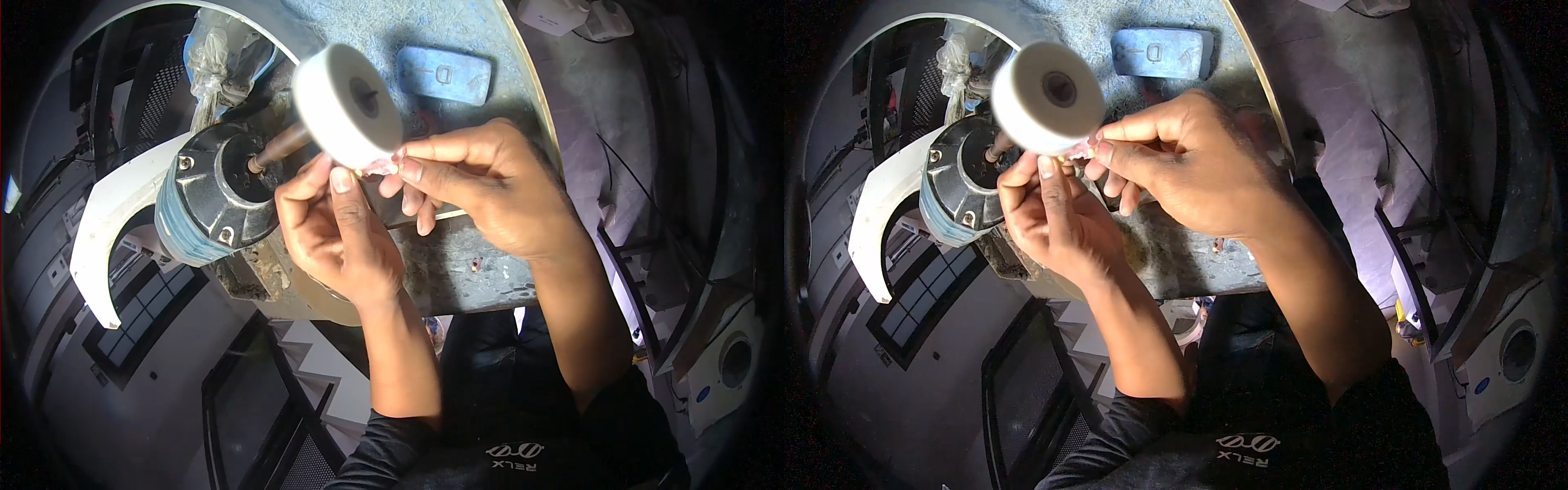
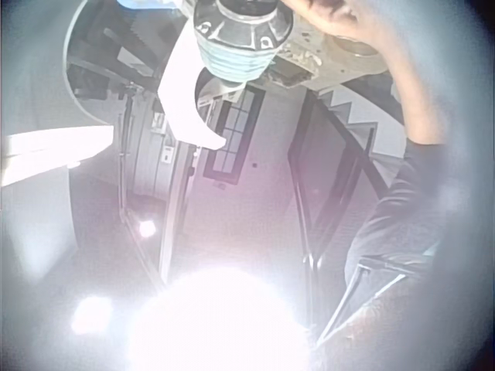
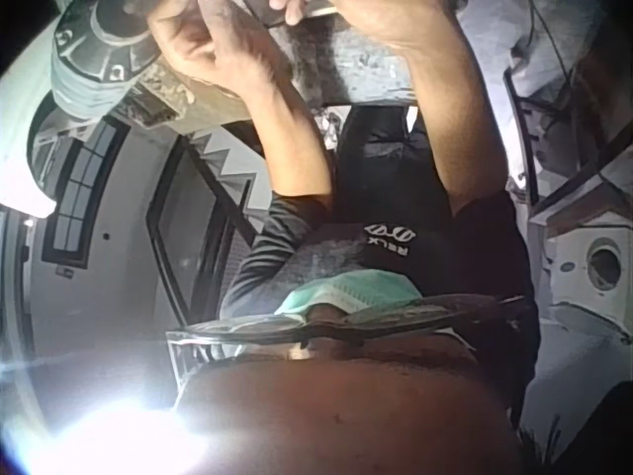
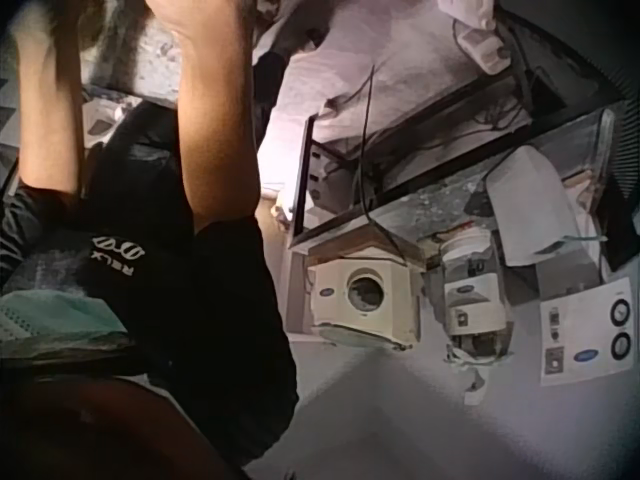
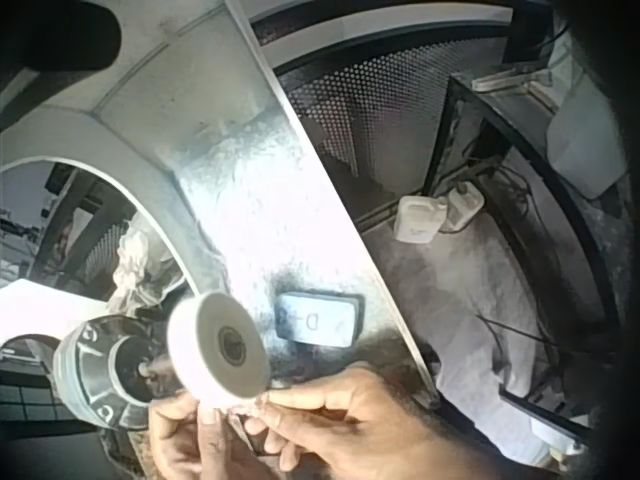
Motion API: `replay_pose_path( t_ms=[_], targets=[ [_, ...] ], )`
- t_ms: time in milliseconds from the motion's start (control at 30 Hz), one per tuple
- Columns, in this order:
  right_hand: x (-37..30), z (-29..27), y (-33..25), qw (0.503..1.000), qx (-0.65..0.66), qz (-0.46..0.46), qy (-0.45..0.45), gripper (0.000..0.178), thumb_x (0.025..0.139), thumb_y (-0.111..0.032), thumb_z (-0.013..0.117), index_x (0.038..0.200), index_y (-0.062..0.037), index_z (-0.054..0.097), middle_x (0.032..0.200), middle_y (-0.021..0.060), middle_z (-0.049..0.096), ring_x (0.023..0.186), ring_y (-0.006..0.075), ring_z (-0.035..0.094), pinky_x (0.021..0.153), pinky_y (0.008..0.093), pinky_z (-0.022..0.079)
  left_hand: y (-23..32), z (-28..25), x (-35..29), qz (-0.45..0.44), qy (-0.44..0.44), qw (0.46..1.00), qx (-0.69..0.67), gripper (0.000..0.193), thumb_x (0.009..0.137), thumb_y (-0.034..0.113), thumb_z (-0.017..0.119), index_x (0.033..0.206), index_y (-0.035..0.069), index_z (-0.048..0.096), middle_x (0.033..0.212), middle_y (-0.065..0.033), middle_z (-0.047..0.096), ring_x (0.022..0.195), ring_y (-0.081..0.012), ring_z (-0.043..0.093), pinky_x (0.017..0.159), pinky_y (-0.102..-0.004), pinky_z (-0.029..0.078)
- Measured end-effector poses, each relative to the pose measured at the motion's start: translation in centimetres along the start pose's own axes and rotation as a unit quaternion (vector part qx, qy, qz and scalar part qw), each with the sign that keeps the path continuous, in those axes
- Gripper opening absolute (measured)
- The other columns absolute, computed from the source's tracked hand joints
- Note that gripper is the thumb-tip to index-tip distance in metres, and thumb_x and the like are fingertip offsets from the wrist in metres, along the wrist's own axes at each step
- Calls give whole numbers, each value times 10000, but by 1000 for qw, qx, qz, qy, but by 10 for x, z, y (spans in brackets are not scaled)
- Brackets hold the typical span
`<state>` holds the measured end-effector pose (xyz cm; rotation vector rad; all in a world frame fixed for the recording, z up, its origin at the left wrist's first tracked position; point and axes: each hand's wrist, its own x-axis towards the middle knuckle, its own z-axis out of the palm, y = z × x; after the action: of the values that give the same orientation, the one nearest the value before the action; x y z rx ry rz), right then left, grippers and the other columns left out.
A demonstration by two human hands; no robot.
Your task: The person attaches the protective hood over the polishing lathe, applies a block of polishing compound to the rotating wheel, and polishes a dental prosthesis against the wheel by hand.
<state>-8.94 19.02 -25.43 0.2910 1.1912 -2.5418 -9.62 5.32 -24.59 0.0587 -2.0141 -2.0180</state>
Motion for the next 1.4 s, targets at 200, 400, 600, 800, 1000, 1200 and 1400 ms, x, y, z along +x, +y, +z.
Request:
replay_pose_path(
  t_ms=[200, 400, 600, 800, 1000, 1200, 1400],
  targets=[
    [-2, 3, -10, 993, -101, -44, 29, 199, 910, -93, 639, 1023, 65, 683, 779, 101, 691, 603, 89, 617, 536, 228, 513, -3, 2, -2, -111, -8, 984, -140, 124, 923, -45, 551, 1043, -41, 520, 954, -156, 641, 869, -170, 634, 803, -294, 513],
    [-7, 9, -17, 951, -275, -114, 86, 169, 885, -31, 656, 999, 93, 674, 815, 82, 669, 662, 77, 602, 555, 201, 475, -3, 19, -16, -199, 52, 958, -202, 137, 932, -45, 524, 1066, -38, 497, 970, -168, 644, 909, -196, 640, 853, -318, 510],
    [-10, 9, -23, 926, -328, -169, 86, 141, 870, 21, 644, 979, 110, 655, 850, 103, 654, 711, 89, 612, 611, 202, 482, -8, 23, -23, -216, 61, 944, -240, 126, 940, -42, 515, 1060, -19, 481, 987, -173, 644, 930, -187, 636, 872, -312, 504],
    [-17, 6, -29, 898, -397, -171, 83, 129, 863, 53, 623, 978, 103, 656, 872, 117, 660, 774, 117, 634, 684, 223, 494, -4, 32, -25, -202, 60, 933, -292, 167, 932, -73, 508, 1012, 48, 426, 959, -161, 644, 903, -194, 641, 848, -313, 511],
    [-23, 7, -24, 876, -415, -220, 112, 145, 848, 58, 633, 986, 92, 663, 893, 132, 671, 799, 137, 653, 699, 229, 499, -5, 30, -24, -233, 63, 933, -268, 211, 914, -95, 529, 983, 63, 407, 914, -136, 632, 885, -194, 639, 802, -291, 514],
    [-25, 8, -15, 873, -414, -228, 122, 154, 854, 58, 633, 1001, 86, 669, 917, 132, 681, 797, 140, 655, 711, 226, 507, -5, 27, -22, -221, 51, 940, -257, 233, 907, -111, 527, 930, 69, 381, 863, -109, 604, 869, -169, 623, 790, -284, 503],
    [-25, 6, -8, 953, -231, -139, 135, 154, 893, 21, 615, 1018, 91, 674, 922, 121, 700, 734, 107, 644, 629, 203, 523, -2, 24, -18, -167, 23, 961, -218, 274, 896, -122, 532, 907, 78, 346, 918, -157, 630, 880, -184, 633, 804, -292, 506]
  ],
)
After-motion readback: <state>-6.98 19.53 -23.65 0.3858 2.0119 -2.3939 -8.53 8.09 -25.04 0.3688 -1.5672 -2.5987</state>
